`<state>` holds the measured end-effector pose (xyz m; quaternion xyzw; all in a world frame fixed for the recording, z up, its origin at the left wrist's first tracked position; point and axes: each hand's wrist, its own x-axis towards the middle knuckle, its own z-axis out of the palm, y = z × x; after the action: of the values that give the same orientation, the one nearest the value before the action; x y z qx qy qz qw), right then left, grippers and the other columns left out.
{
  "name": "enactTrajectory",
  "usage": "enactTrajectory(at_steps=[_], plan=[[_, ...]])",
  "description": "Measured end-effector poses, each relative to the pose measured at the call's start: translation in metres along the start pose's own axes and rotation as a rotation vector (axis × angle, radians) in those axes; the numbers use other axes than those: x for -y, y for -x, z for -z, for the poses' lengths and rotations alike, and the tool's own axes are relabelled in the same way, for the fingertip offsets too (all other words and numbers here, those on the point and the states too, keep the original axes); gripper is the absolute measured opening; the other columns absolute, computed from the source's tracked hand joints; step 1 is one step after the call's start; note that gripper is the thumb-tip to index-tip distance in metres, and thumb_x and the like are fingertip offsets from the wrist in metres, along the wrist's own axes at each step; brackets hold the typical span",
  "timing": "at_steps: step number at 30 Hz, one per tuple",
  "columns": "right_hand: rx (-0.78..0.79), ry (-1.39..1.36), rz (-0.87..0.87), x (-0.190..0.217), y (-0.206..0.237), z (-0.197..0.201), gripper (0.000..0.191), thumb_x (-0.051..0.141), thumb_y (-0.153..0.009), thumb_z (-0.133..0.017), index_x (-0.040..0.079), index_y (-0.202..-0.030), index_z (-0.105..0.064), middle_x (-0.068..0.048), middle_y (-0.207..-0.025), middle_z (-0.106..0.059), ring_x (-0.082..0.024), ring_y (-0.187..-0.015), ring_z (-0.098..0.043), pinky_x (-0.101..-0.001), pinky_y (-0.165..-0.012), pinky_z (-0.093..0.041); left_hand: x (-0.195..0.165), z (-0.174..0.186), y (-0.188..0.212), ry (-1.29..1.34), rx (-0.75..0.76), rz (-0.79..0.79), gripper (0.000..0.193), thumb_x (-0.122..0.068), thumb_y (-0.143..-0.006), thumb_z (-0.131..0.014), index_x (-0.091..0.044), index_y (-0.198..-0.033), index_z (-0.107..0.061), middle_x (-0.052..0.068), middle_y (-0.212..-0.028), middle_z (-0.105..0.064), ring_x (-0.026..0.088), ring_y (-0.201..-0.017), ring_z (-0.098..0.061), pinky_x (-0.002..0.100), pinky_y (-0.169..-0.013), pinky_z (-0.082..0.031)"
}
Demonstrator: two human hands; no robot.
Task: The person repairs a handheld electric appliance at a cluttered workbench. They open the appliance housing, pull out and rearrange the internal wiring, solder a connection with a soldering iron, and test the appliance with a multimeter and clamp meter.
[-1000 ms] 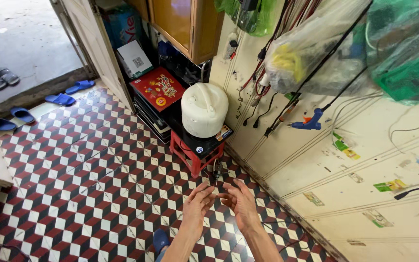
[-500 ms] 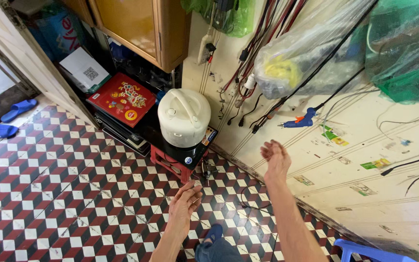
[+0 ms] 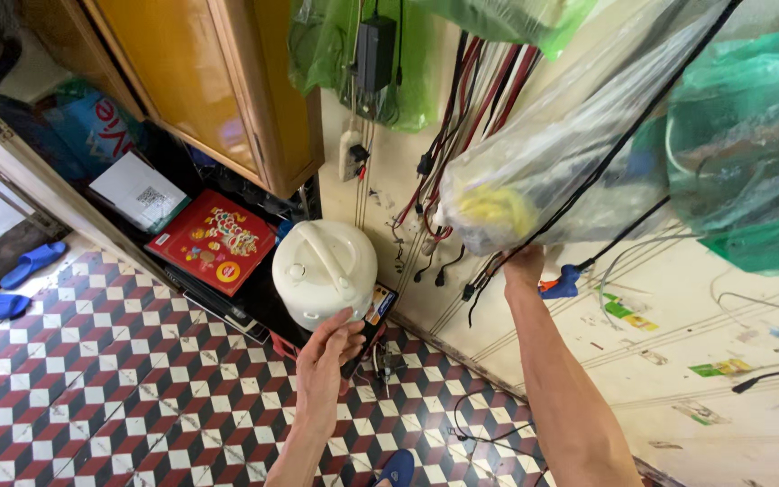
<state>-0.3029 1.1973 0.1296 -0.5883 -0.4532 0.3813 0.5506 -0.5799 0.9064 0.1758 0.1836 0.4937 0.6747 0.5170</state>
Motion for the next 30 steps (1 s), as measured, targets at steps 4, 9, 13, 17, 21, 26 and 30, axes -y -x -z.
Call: enactTrajectory(at_steps=[4, 9, 13, 17, 21, 26, 30], plan=[[0.100, -0.161, 0.090, -0.004, 0.000, 0.011, 0.005, 0.008, -0.099, -0.055, 0.006, -0.099, -0.059, -0.002, -0.083, -0.062, -0.016, -0.076, -0.060, -0.0317, -0.067, -0.050, -0.054, -0.072, -0.031, -0.318, 0.167, -0.380, 0.036, -0.018, -0.102, -0.054, -0.003, -0.133, -0.066, 0.009, -0.115, -0.075, 0.016, -0.099, -0.067, 0.028, -0.090, -0.055], [0.163, 0.001, -0.067, -0.020, 0.020, 0.027, 0.017, 0.009, -0.085, -0.073, 0.004, -0.099, -0.063, -0.006, -0.090, -0.062, -0.017, -0.081, -0.056, -0.0322, -0.072, -0.046, -0.108, -0.170, -0.082, -0.537, 0.391, -0.834, 0.032, -0.015, -0.102, -0.053, -0.004, -0.130, -0.064, 0.012, -0.129, -0.068, 0.022, -0.120, -0.064, 0.034, -0.103, -0.049], [0.192, -0.128, -0.171, -0.040, 0.043, 0.032, 0.021, 0.013, -0.086, -0.072, 0.005, -0.105, -0.065, -0.002, -0.098, -0.064, -0.014, -0.090, -0.055, -0.0275, -0.080, -0.043, -0.132, -0.232, -0.124, -0.677, 0.560, -0.347, 0.051, -0.035, -0.094, -0.050, -0.011, -0.139, -0.052, 0.017, -0.114, -0.073, 0.028, -0.113, -0.066, 0.035, -0.100, -0.046], [0.105, -0.044, -0.186, -0.042, 0.075, 0.033, 0.023, 0.018, -0.090, -0.067, 0.009, -0.111, -0.065, -0.001, -0.102, -0.068, -0.013, -0.095, -0.059, -0.0278, -0.083, -0.045, -0.133, -0.253, -0.106, -0.867, 0.780, -0.269, 0.066, -0.051, -0.086, -0.049, -0.017, -0.142, -0.051, 0.012, -0.118, -0.071, 0.029, -0.105, -0.069, 0.041, -0.089, -0.052], [0.071, -0.006, -0.164, -0.018, 0.122, 0.006, 0.029, 0.021, -0.091, -0.066, 0.008, -0.117, -0.064, -0.003, -0.102, -0.069, -0.016, -0.091, -0.060, -0.0327, -0.081, -0.047, -0.118, -0.256, -0.033, -1.022, 0.951, -0.408, 0.074, -0.064, -0.089, -0.051, -0.010, -0.140, -0.055, 0.018, -0.117, -0.074, 0.029, -0.104, -0.072, 0.042, -0.089, -0.056], [0.228, -0.072, -0.179, 0.048, 0.177, -0.040, 0.036, 0.025, -0.092, -0.065, 0.008, -0.124, -0.062, -0.006, -0.102, -0.071, -0.020, -0.087, -0.062, -0.0388, -0.078, -0.048, -0.113, -0.253, 0.043, -0.816, 1.283, -0.464, 0.085, -0.065, -0.094, -0.048, -0.001, -0.150, -0.045, 0.022, -0.140, -0.059, 0.032, -0.113, -0.067, 0.043, -0.092, -0.053], [0.342, -0.456, -0.241, 0.124, 0.194, -0.045, 0.042, 0.027, -0.089, -0.063, 0.007, -0.127, -0.059, -0.011, -0.096, -0.071, -0.028, -0.076, -0.063, -0.0451, -0.069, -0.052, -0.136, -0.236, 0.049, -0.759, 1.357, -0.781, 0.067, -0.049, -0.099, -0.060, -0.006, -0.151, -0.057, 0.019, -0.144, -0.065, 0.032, -0.126, -0.064, 0.042, -0.107, -0.051]])
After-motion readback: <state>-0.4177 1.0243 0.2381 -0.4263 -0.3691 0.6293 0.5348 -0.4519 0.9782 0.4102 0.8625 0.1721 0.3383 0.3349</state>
